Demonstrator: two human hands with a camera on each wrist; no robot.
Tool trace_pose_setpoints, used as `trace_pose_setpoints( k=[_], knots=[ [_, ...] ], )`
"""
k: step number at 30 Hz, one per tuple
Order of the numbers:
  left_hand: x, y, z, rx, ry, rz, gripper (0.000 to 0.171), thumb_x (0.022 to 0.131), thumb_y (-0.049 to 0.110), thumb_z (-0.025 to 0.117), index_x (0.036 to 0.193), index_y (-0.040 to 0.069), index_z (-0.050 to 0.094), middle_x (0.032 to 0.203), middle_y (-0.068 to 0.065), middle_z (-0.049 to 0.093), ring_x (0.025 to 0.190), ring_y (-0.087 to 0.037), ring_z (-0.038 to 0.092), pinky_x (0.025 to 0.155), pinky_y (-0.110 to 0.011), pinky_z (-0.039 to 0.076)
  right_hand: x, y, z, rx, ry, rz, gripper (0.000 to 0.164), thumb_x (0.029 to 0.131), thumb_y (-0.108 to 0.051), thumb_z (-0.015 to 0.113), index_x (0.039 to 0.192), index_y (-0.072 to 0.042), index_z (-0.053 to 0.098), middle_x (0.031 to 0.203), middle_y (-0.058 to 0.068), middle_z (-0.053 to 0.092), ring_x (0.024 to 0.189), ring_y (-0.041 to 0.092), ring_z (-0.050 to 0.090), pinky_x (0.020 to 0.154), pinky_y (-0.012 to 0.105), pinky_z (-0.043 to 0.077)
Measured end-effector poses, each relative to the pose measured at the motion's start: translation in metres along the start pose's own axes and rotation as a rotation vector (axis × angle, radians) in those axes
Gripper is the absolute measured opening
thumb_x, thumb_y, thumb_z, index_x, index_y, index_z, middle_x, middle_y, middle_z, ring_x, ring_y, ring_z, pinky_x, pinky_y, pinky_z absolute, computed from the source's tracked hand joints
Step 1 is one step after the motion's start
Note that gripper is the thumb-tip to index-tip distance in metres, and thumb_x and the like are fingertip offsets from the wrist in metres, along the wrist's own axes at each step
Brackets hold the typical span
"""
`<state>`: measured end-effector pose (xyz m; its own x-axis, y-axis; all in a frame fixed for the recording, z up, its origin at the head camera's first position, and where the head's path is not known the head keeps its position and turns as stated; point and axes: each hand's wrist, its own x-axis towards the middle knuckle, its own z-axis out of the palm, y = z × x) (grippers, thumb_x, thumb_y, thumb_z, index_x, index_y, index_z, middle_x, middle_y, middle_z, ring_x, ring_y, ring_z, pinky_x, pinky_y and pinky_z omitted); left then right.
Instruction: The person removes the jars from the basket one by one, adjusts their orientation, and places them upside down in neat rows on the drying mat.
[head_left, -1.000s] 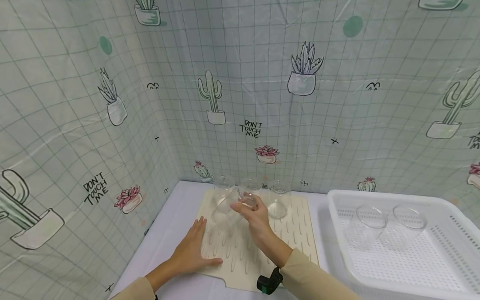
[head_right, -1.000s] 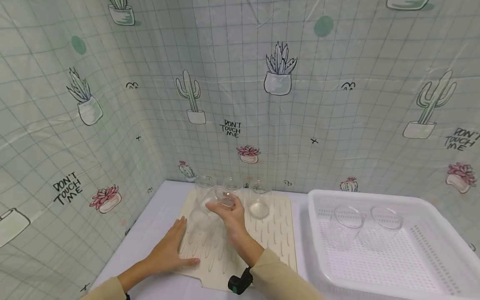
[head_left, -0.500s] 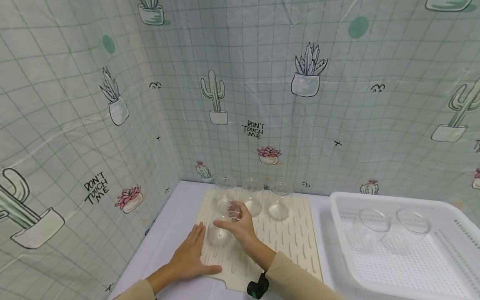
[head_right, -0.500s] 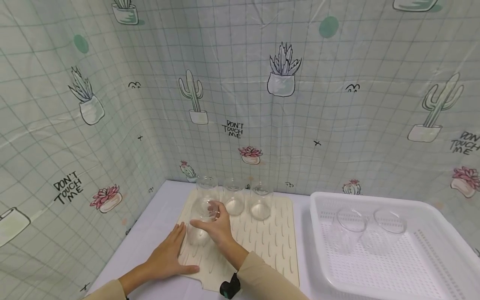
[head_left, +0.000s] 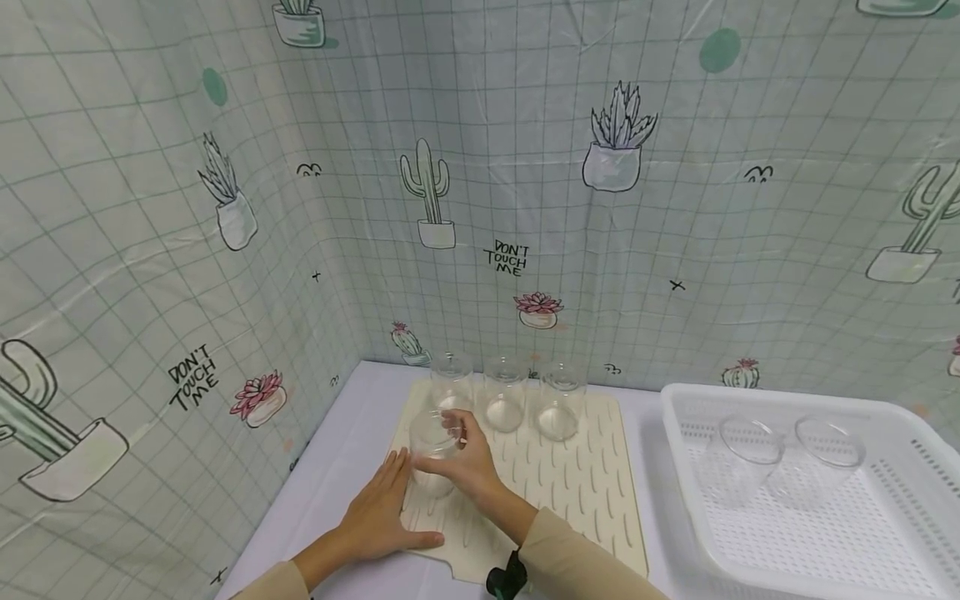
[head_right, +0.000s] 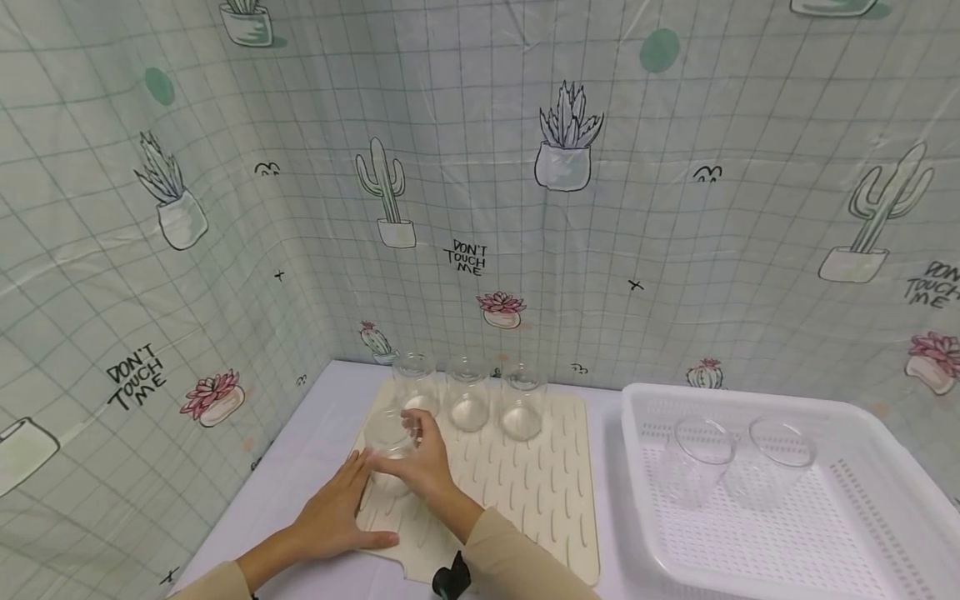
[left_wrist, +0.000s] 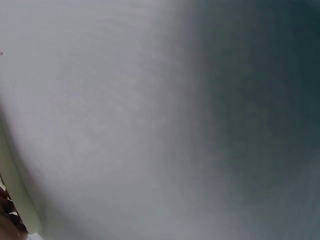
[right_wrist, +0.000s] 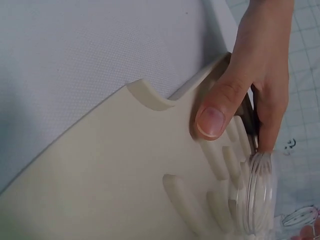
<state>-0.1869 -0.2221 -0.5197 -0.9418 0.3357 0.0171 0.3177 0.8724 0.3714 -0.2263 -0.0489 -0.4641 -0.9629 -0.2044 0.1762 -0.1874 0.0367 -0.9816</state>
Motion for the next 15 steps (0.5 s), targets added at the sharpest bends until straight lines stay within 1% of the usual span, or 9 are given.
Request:
trace_pose_setpoints(
  k=[4,6,10,15],
  knots=[
    [0.000,0.000,-0.001,0.009,-0.009,-0.004,0.122,0.065,0.079,0.054,0.145,-0.003,0.013,0.151,-0.017,0.007,0.139,-0.032,0.004,0.109,-0.048,0.015,0.007,0.017,0.004,-0.064,-0.018,-0.024,0.074,0.064,-0.014,0.085,0.126,-0.008,0.046,0.121,0.009,0.049,0.112,0.029,0.044,0.094,0.046,0.036],
    [0.000,0.000,-0.002,0.015,-0.017,-0.010,0.122,0.065,0.080,0.053,0.145,-0.003,0.013,0.152,-0.016,0.006,0.139,-0.031,0.003,0.109,-0.048,0.016,0.009,0.022,0.005,-0.091,-0.023,-0.030,0.076,0.063,-0.018,0.086,0.127,-0.008,0.045,0.123,0.008,0.049,0.113,0.028,0.044,0.093,0.044,0.037],
    [0.001,0.000,-0.002,0.012,-0.027,-0.016,0.121,0.065,0.080,0.053,0.145,-0.003,0.016,0.151,-0.018,0.007,0.139,-0.032,0.003,0.108,-0.049,0.017,0.009,0.023,0.007,-0.120,-0.019,-0.024,0.079,0.061,-0.022,0.087,0.127,-0.009,0.045,0.125,0.009,0.049,0.112,0.029,0.043,0.092,0.042,0.038],
    [0.000,0.001,-0.002,0.009,-0.054,-0.026,0.120,0.065,0.079,0.054,0.143,-0.006,0.020,0.150,-0.021,0.007,0.139,-0.032,0.002,0.108,-0.049,0.016,0.007,0.021,0.008,-0.161,-0.019,0.002,0.079,0.060,-0.023,0.087,0.126,-0.012,0.045,0.122,0.003,0.049,0.109,0.023,0.044,0.090,0.042,0.040]
  ],
)
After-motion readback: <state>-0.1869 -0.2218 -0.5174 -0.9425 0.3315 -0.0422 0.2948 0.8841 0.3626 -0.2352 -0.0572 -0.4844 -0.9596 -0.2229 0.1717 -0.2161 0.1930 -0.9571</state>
